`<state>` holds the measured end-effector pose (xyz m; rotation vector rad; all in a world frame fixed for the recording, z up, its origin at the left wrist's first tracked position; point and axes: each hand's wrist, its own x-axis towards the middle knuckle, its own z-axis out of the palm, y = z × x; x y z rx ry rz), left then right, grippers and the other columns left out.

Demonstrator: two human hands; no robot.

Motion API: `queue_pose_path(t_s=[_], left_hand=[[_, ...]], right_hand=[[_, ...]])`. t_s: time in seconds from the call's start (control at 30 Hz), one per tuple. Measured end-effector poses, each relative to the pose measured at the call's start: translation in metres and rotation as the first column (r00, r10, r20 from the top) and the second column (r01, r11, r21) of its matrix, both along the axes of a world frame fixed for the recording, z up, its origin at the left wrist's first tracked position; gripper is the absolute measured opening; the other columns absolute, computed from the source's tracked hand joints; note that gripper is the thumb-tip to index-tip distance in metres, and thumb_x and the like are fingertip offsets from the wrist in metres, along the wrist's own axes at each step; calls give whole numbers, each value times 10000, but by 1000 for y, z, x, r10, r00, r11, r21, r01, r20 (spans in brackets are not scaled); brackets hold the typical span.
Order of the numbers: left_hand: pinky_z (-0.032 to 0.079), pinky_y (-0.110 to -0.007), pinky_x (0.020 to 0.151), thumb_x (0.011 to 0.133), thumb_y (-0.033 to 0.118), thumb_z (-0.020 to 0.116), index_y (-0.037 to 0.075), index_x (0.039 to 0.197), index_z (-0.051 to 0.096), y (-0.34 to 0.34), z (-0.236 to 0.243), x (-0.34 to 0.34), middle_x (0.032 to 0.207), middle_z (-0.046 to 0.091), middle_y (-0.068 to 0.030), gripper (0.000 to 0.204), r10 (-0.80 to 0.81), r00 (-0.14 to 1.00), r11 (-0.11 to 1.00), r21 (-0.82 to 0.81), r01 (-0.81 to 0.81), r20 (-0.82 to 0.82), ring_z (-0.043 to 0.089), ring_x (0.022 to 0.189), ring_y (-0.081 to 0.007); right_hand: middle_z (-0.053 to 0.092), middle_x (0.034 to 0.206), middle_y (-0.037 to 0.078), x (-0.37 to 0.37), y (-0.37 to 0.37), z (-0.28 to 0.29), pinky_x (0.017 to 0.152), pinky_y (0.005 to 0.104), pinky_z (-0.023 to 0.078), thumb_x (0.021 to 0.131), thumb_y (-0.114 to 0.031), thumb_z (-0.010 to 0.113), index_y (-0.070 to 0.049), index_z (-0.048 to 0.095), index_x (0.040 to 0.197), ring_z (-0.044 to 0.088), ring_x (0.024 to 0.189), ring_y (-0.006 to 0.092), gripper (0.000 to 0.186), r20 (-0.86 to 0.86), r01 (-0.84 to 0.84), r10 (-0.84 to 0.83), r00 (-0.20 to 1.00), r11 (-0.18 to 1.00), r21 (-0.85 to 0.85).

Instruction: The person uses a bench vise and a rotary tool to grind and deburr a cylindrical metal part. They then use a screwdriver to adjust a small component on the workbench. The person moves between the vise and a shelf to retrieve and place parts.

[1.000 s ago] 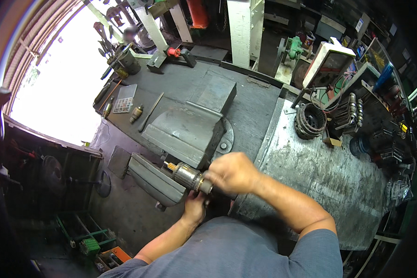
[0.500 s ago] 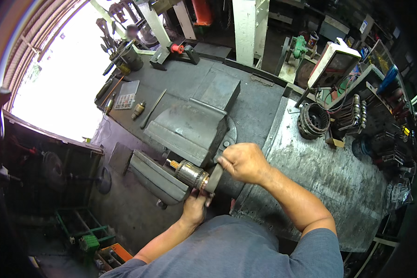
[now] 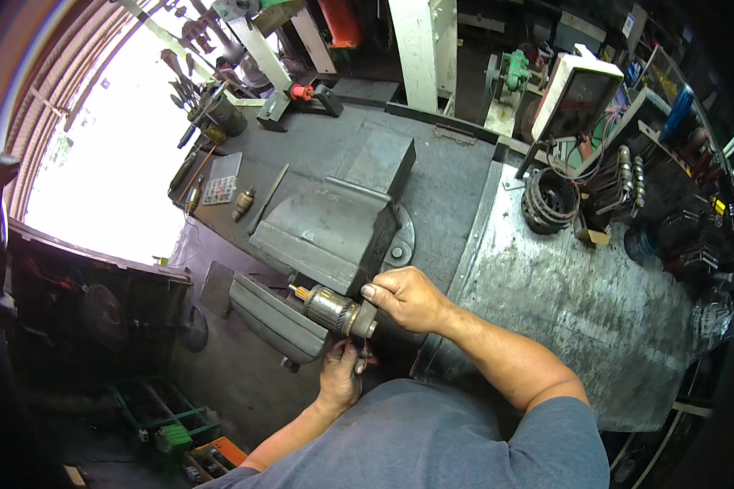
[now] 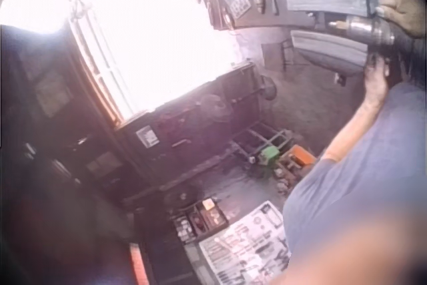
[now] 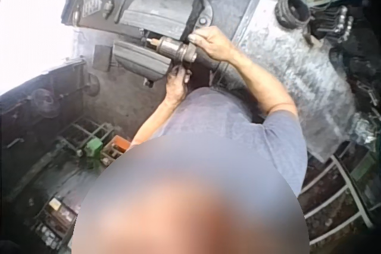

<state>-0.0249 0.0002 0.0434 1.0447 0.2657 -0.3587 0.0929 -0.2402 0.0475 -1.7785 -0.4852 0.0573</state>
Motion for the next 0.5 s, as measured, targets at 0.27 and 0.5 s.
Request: queue_pose_path(t_s=[0.27, 0.5], left_hand=[[458, -272, 767, 1140, 314, 698, 54, 1084, 696, 1, -4, 10, 948, 667, -20, 266, -4, 999, 996, -85, 0, -47, 527, 783, -103], [436, -274, 724, 1137, 341, 702, 79, 1118, 683, 0, -15, 6, 969, 637, 1, 264, -60, 998, 993, -102, 62, 22, 523, 793, -100]], right_hand=[[570, 677, 142, -21, 15, 9, 615, 441, 473, 1142, -294, 656, 6, 631, 809, 549, 612, 234, 449, -148, 116, -110, 983, 993, 30], [619, 711, 204, 4, -1, 39, 634, 492, 500, 1106, -310, 700, 13, 649, 801, 611, 621, 368, 447, -113, 150, -169, 979, 975, -163]])
